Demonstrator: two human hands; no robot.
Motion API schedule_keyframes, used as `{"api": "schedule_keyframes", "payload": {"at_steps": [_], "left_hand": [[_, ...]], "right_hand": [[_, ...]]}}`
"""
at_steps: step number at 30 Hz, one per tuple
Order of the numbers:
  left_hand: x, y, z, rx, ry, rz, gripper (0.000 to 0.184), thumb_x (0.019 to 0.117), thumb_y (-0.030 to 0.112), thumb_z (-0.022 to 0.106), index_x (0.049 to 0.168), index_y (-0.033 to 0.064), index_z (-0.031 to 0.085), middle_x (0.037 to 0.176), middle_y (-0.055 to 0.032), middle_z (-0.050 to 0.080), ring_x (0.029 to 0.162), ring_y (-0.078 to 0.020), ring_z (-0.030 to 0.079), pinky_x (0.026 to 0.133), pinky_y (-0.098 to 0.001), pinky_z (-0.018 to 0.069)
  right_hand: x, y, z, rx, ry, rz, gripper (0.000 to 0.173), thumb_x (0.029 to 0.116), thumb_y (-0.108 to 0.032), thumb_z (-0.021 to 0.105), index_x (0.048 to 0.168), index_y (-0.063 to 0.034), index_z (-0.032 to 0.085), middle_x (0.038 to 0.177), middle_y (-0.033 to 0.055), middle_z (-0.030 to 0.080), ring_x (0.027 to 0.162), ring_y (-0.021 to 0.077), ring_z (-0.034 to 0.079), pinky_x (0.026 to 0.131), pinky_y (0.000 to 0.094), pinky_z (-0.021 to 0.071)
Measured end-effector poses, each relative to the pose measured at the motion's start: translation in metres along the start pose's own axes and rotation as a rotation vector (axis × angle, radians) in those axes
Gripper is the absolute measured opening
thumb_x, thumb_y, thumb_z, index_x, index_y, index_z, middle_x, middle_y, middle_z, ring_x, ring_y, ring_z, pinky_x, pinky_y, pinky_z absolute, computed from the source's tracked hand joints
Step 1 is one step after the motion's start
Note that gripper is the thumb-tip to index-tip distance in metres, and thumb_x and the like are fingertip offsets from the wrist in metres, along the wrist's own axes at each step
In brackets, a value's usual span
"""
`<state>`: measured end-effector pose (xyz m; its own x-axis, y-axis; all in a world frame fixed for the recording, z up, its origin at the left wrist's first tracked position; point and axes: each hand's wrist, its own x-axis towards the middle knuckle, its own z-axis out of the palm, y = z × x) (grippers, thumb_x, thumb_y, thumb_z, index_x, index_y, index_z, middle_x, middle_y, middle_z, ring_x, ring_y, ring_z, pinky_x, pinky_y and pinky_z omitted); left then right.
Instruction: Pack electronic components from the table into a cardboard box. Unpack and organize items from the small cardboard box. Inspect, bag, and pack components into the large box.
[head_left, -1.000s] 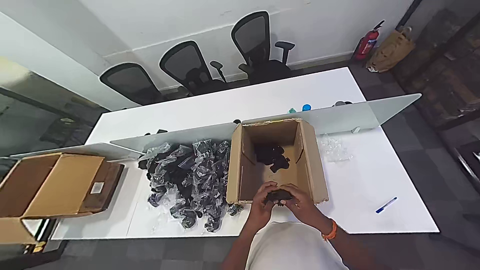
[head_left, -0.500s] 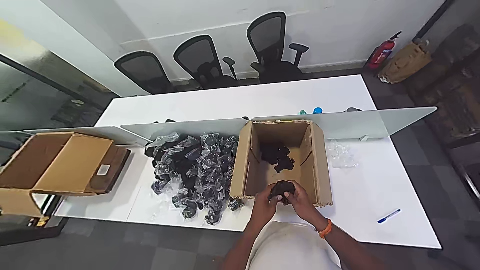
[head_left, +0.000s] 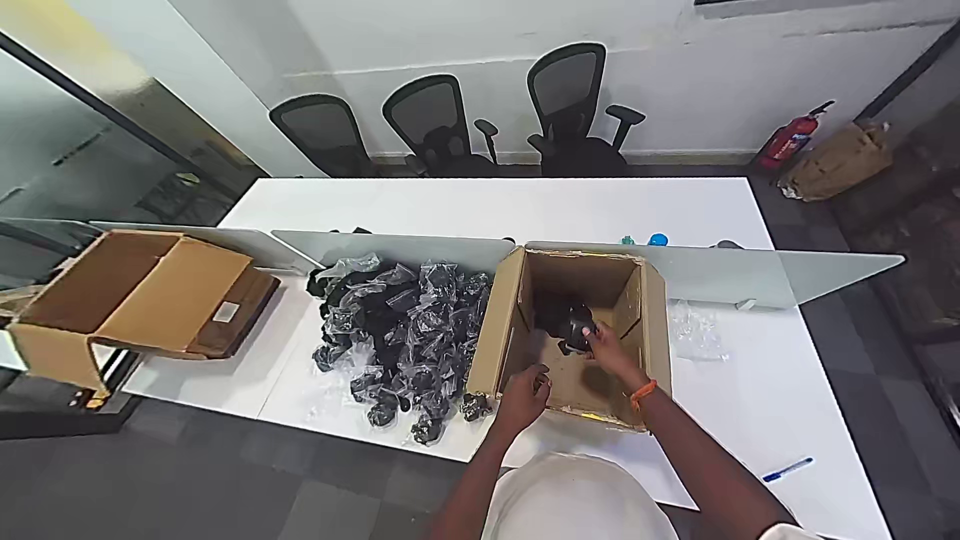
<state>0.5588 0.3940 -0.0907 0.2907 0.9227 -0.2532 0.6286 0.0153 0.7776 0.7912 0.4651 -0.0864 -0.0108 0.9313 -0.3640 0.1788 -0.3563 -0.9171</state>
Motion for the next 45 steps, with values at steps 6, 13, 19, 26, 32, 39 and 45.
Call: {"api": "schedule_keyframes", "payload": {"at_steps": [6,13,19,26,32,39,45], "left_hand": [[0.001,-0.004,-0.002,-0.107,-0.047,0.031,0.032,0.0996,0.022,0.058,0.126,0.0047,0.066,0.100,-0.0062,0.075,0.084,-0.0132,0.072,0.083,-0.0347,0.0605],[-0.009,-0.008,-0.004,-0.336,0.049,0.165,0.027,0.0988,0.014,0.062,0.121,0.0003,0.068,0.102,-0.0075,0.075,0.087,-0.0114,0.073,0.084,-0.0314,0.0620],[-0.038,-0.019,-0.019,-0.617,-0.190,0.373,0.017,0.0972,0.011,0.066,0.099,-0.0047,0.071,0.086,-0.0072,0.075,0.075,-0.0105,0.071,0.074,-0.0309,0.0611],[-0.071,-0.081,-0.024,-0.201,-0.621,0.048,0.025,0.0988,0.020,0.065,0.103,-0.0035,0.071,0.087,-0.0153,0.072,0.075,-0.0232,0.071,0.076,-0.0475,0.0612],[-0.092,-0.165,-0.038,-0.388,0.011,-0.408,0.028,0.1025,0.015,0.057,0.119,-0.0058,0.066,0.106,-0.0202,0.072,0.084,-0.0283,0.074,0.081,-0.0471,0.0620],[-0.072,-0.217,-0.102,-0.267,0.432,-0.552,0.035,0.0957,0.022,0.067,0.124,0.0005,0.067,0.115,-0.0178,0.071,0.102,-0.0286,0.071,0.095,-0.0512,0.0572],[-0.028,-0.268,-0.157,0.044,0.606,-0.608,0.060,0.0875,0.027,0.075,0.138,0.0006,0.058,0.140,-0.0261,0.056,0.130,-0.0404,0.055,0.110,-0.0567,0.0453]], "right_hand": [[0.056,-0.008,-0.001,0.074,0.148,0.174,0.076,0.1103,-0.045,0.037,0.164,-0.0042,0.002,0.164,0.0277,0.024,0.129,0.0361,0.058,0.100,0.0469,0.0554],[-0.005,-0.006,0.007,-0.243,0.007,-0.121,0.046,0.1077,-0.033,0.047,0.142,-0.0028,0.051,0.123,0.0157,0.066,0.101,0.0227,0.070,0.089,0.0417,0.0599],[-0.083,0.020,0.049,-0.263,-0.187,-0.393,0.024,0.1033,-0.026,0.056,0.112,-0.0093,0.070,0.099,0.0017,0.071,0.081,0.0078,0.067,0.072,0.0265,0.0579],[-0.092,0.024,0.101,-0.235,-0.200,-0.609,0.020,0.1023,-0.023,0.057,0.097,-0.0085,0.070,0.086,0.0003,0.064,0.074,0.0053,0.060,0.067,0.0216,0.0531],[-0.074,0.003,0.143,-0.371,-0.223,-0.731,0.024,0.1025,-0.027,0.057,0.100,-0.0089,0.071,0.096,0.0038,0.067,0.083,0.0077,0.063,0.073,0.0239,0.0557],[-0.046,-0.004,0.179,-0.607,0.003,-0.701,0.028,0.0994,-0.035,0.056,0.100,-0.0122,0.073,0.103,0.0059,0.067,0.101,0.0193,0.063,0.089,0.0375,0.0546],[-0.044,0.007,0.188,-0.636,0.193,-0.594,0.029,0.0976,-0.035,0.057,0.096,-0.0089,0.071,0.097,0.0088,0.065,0.098,0.0235,0.063,0.087,0.0413,0.0552]]}}
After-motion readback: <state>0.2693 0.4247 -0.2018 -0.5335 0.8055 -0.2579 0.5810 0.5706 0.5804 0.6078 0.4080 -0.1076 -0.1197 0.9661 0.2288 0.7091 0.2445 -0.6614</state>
